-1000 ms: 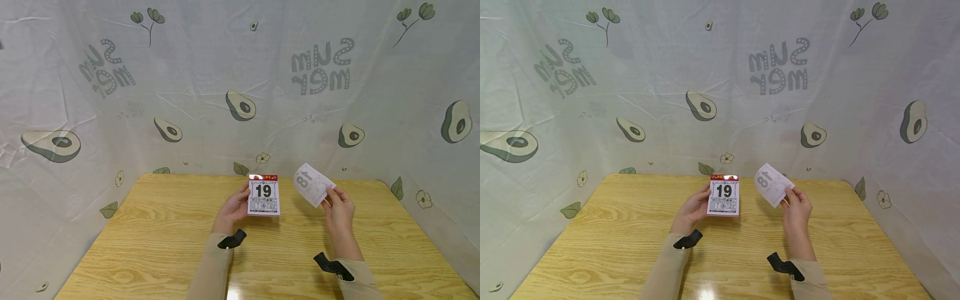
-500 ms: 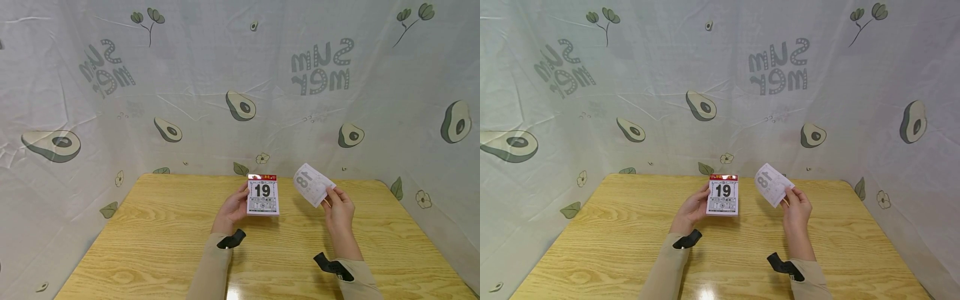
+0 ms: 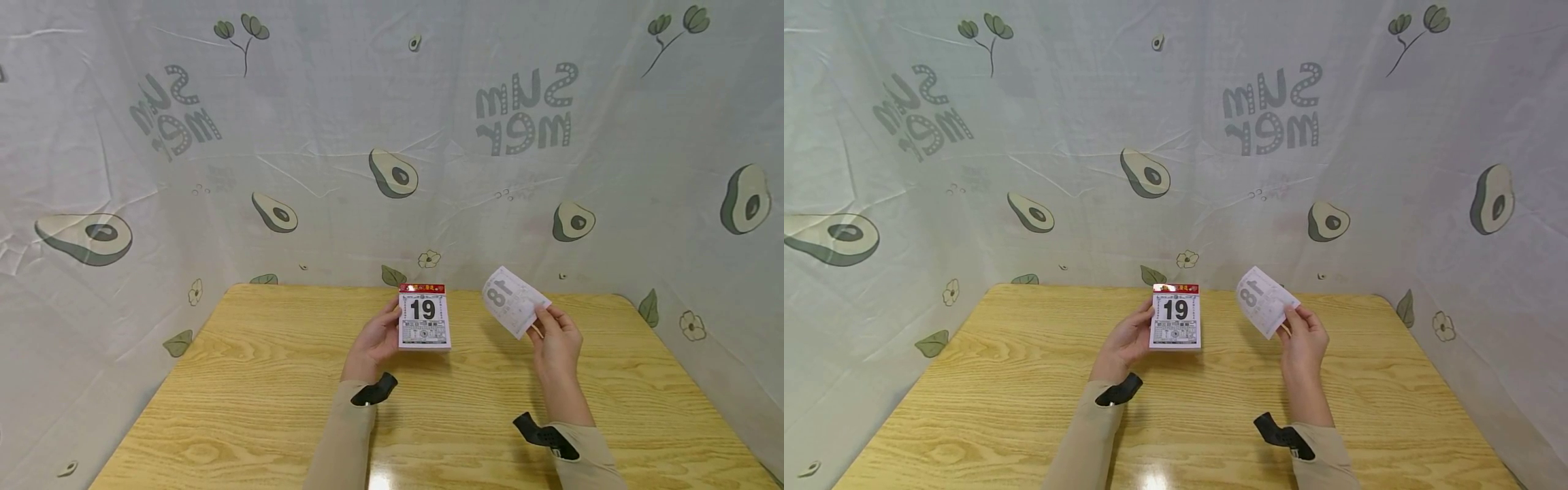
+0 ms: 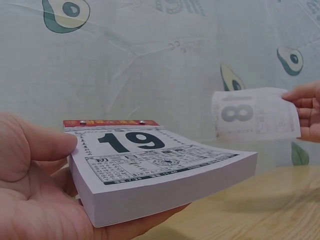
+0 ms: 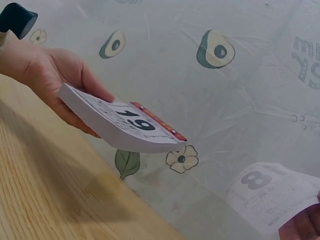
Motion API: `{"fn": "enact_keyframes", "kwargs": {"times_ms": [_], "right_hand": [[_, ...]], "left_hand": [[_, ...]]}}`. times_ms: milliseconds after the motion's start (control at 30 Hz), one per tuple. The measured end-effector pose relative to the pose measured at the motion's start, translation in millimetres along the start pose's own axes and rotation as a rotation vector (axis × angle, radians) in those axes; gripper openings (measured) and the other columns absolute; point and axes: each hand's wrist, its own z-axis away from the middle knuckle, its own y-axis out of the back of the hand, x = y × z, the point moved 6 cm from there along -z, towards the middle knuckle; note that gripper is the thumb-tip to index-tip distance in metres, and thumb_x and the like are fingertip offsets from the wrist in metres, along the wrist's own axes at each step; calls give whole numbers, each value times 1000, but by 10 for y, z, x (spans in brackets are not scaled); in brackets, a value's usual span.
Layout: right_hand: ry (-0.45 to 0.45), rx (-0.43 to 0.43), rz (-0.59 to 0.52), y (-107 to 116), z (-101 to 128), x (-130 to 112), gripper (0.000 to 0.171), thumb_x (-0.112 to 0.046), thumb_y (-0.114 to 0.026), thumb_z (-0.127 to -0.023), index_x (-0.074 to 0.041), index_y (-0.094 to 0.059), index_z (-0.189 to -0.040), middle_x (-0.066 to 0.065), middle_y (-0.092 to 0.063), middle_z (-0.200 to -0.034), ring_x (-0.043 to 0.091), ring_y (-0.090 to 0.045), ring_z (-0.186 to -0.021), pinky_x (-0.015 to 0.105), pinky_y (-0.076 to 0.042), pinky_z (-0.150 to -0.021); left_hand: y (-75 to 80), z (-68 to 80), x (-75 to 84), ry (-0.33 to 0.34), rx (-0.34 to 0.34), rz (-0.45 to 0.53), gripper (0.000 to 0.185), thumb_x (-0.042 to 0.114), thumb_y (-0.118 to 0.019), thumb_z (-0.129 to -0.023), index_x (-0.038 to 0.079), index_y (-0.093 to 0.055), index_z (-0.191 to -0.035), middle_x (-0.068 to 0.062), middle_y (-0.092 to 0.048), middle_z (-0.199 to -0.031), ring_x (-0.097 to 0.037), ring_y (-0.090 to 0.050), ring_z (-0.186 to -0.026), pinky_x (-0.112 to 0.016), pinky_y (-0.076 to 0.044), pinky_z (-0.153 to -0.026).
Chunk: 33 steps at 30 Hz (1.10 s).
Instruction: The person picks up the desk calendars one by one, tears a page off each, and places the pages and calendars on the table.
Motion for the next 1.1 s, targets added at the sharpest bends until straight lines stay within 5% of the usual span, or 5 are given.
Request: {"fn": "enact_keyframes", "kwargs": {"times_ms": [567,867,1100], "right_hand": [[116,21,56,13,4,-89,10,0,-69,-86,-3,-60,-85,0,-68,-80,11,-65,-71,22,-56,-61],[186,33,134,17,5,-114,7,1,-69,-87,-4,-64,-87,-1,-66,-77,9,-64,-72,20,-56,-62],[297,25,268,6,28,-142,10,-4,-69,-88,0,-65,-95,-5,-64,-78,7,-62,-77,15,-55,-67]], "left_hand": [[8,109,116,-16,5,-35,56,11,-27,-106,23,-9,-158,-11,-27,-154,-16,-56,-111,-36,-48,-92],[85,96,119,-29,31,15,55,10,-29,-106,23,-11,-157,-5,-46,-135,-16,-60,-106,-35,-52,-86],[185,47,92,-40,70,24,55,10,-30,-106,24,-14,-157,-13,-28,-157,-20,-52,-118,-38,-48,-93]]}}
